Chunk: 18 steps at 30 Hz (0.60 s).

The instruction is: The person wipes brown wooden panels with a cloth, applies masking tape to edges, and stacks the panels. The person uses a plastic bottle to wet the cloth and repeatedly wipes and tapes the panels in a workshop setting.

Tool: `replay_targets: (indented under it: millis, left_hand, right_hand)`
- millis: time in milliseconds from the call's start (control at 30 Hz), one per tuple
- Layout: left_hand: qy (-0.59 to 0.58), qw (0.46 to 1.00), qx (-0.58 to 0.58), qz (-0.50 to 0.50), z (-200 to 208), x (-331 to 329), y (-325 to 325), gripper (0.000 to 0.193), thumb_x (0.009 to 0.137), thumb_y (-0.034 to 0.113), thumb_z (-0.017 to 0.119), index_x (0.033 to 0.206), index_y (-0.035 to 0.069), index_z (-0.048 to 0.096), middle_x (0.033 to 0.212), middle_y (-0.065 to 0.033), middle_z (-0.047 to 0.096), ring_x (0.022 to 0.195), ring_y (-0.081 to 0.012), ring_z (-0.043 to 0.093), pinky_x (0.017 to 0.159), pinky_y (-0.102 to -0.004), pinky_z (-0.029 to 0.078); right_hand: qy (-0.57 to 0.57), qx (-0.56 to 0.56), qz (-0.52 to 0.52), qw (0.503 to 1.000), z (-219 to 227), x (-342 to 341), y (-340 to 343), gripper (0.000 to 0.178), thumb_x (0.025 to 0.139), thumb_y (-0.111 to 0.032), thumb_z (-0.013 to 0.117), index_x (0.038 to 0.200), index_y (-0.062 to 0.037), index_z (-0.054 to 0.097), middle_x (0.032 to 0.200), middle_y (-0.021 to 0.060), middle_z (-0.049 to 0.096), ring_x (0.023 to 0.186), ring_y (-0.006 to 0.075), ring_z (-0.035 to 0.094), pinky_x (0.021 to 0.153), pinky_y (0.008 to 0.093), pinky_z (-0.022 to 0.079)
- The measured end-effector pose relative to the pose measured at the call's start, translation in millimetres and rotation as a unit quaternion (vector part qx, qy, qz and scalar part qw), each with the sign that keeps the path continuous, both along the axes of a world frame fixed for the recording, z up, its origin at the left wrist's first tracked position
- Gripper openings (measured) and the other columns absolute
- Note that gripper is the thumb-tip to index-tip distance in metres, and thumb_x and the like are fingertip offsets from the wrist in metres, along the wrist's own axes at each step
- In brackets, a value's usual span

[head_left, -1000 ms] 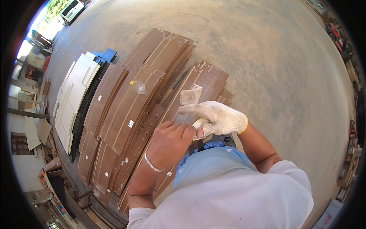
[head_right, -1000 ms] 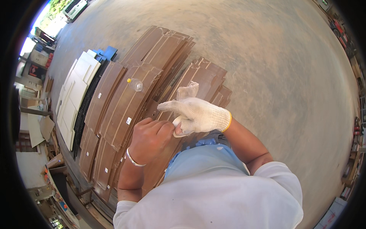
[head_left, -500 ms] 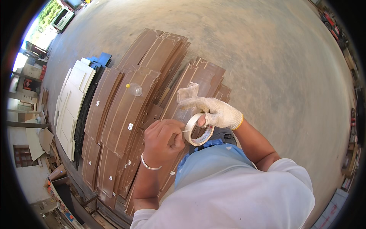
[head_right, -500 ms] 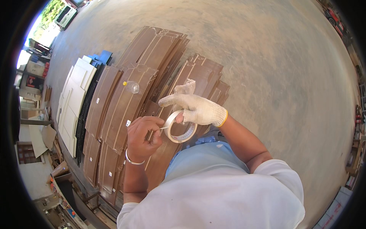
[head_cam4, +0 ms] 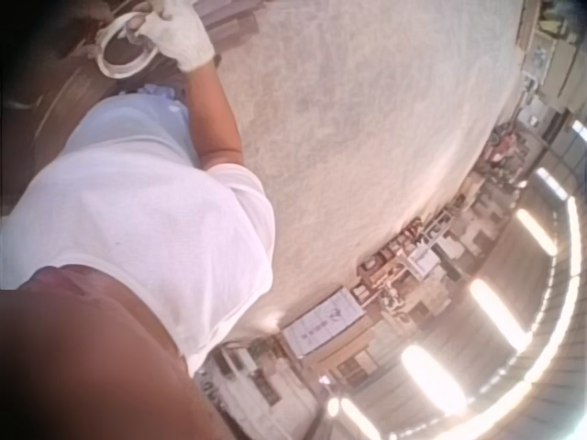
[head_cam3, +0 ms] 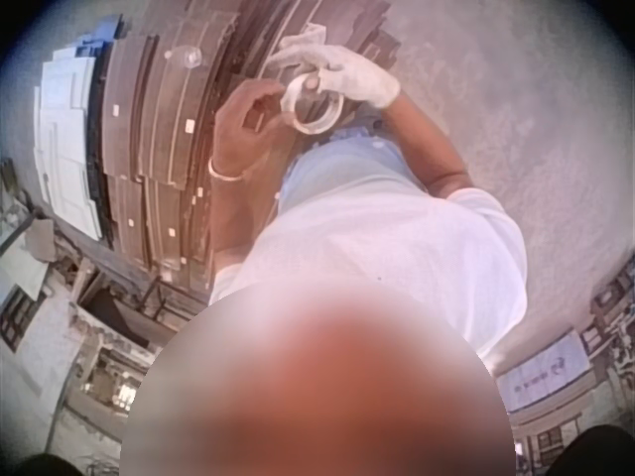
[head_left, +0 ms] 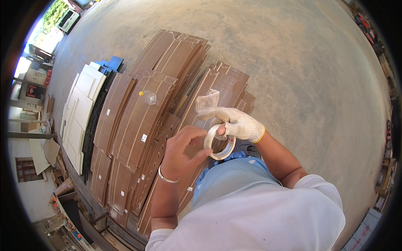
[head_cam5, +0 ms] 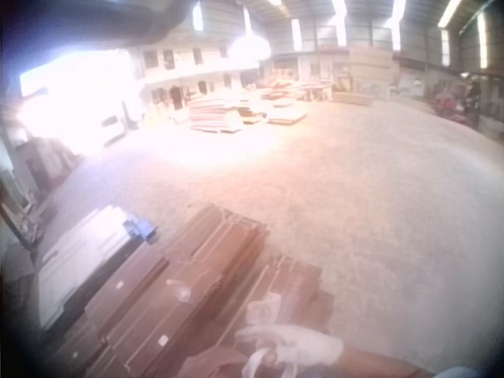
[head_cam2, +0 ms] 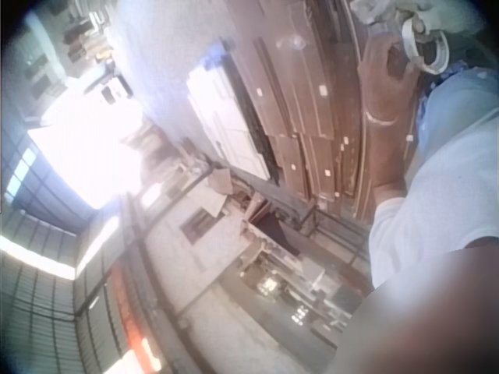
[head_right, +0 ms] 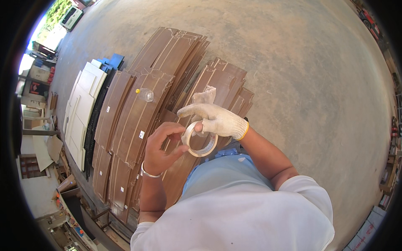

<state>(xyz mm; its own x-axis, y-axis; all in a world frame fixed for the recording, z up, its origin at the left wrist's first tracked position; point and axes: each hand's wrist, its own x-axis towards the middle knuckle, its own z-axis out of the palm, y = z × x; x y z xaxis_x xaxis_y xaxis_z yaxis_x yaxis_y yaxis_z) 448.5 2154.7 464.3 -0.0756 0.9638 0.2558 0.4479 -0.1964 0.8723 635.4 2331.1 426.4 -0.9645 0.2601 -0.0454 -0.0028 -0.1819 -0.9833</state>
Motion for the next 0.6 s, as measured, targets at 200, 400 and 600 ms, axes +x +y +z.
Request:
replay_targets:
  millis: [200,400,600]
  left_hand:
    - [-0.006,0.998,0.023,0.056,-11,9,23,0.01,0.092,-0.003,0.074,0.103,-0.003,0.074,0.105,-0.0126,0.077,0.092,-0.0217,0.072,0.082,-0.0305,0.057]
    - [-0.047,0.981,-0.121,0.147,-43,25,59,0.007,0.1,0.001,0.069,0.101,-0.001,0.075,0.095,-0.0061,0.077,0.081,-0.0102,0.068,0.072,-0.0259,0.054]
    - [0.024,0.954,-0.233,0.184,-96,33,115,0.008,0.098,0.005,0.07,0.103,-0.001,0.074,0.087,-0.011,0.076,0.072,-0.0171,0.071,0.065,-0.03,0.056]
  right_hand:
    - [-0.021,-0.046,-0.006,0.999,-27,5,11,0.081,0.097,-0.058,0.074,0.151,0.0005,0.059,0.13,0.0131,0.069,0.113,0.0183,0.064,0.102,0.0348,0.051]
    - [-0.134,0.02,-0.156,0.978,-87,5,13,0.048,0.106,-0.033,0.064,0.142,-0.0029,0.064,0.139,0.0179,0.068,0.121,0.0288,0.069,0.102,0.0397,0.055]
    - [-0.015,0.139,-0.294,0.946,-133,35,20,0.044,0.096,-0.013,0.065,0.139,-0.0049,0.064,0.129,0.0161,0.071,0.118,0.0368,0.07,0.101,0.0442,0.056]
